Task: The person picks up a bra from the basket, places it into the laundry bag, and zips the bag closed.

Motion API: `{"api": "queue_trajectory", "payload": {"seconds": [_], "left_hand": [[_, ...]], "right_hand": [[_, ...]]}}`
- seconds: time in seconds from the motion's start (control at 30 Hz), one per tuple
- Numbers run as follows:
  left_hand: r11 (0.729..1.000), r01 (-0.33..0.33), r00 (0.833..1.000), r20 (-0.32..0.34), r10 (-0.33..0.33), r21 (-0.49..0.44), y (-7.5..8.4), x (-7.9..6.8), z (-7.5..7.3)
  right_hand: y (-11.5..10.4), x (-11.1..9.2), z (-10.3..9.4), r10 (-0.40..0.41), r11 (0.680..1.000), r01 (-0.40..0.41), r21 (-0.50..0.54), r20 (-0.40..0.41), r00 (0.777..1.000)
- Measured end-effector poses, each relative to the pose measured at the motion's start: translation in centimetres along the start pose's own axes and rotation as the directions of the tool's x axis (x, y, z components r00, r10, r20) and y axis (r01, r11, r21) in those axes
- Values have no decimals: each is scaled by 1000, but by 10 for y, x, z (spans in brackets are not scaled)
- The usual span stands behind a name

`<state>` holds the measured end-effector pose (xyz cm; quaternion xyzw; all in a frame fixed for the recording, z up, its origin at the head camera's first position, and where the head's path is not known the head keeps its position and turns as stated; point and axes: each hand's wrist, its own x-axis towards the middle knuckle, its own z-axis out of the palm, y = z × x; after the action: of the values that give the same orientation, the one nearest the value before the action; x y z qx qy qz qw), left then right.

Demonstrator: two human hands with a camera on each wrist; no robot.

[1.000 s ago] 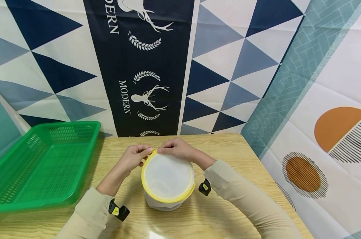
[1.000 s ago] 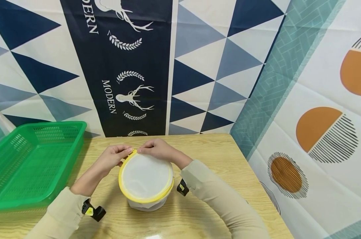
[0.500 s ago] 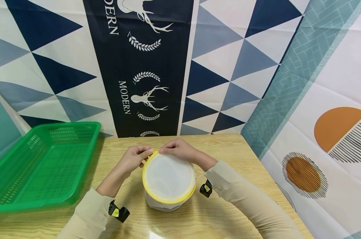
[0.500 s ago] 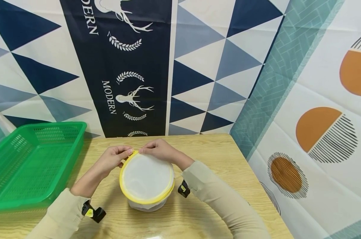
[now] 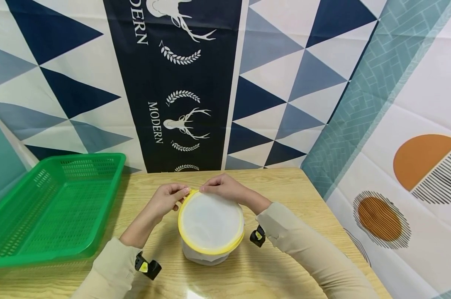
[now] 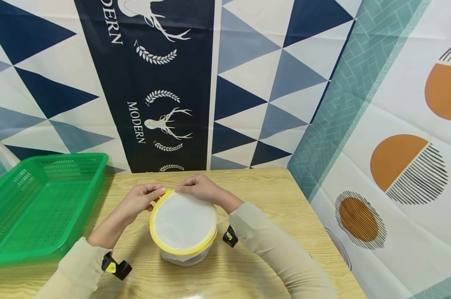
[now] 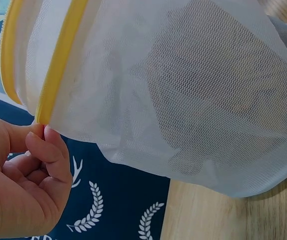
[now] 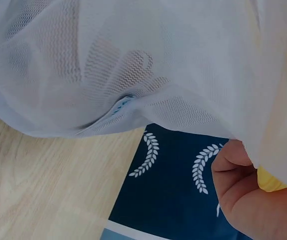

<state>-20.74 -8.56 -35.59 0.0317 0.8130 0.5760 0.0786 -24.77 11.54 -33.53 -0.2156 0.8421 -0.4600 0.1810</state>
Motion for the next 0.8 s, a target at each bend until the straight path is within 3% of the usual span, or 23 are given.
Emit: {"api": "queue_trajectory", "payload": {"seconds": [0.37, 0.8], "left_hand": [[1000, -18, 1000, 24, 18, 2, 2, 0, 2], [1000, -16, 999, 30, 16, 8, -2, -1, 0]], "right_hand": [[-4, -2, -1, -96, 990, 104, -96, 88, 991], [0, -3, -4, -34, 999, 36, -21, 60, 998]]}}
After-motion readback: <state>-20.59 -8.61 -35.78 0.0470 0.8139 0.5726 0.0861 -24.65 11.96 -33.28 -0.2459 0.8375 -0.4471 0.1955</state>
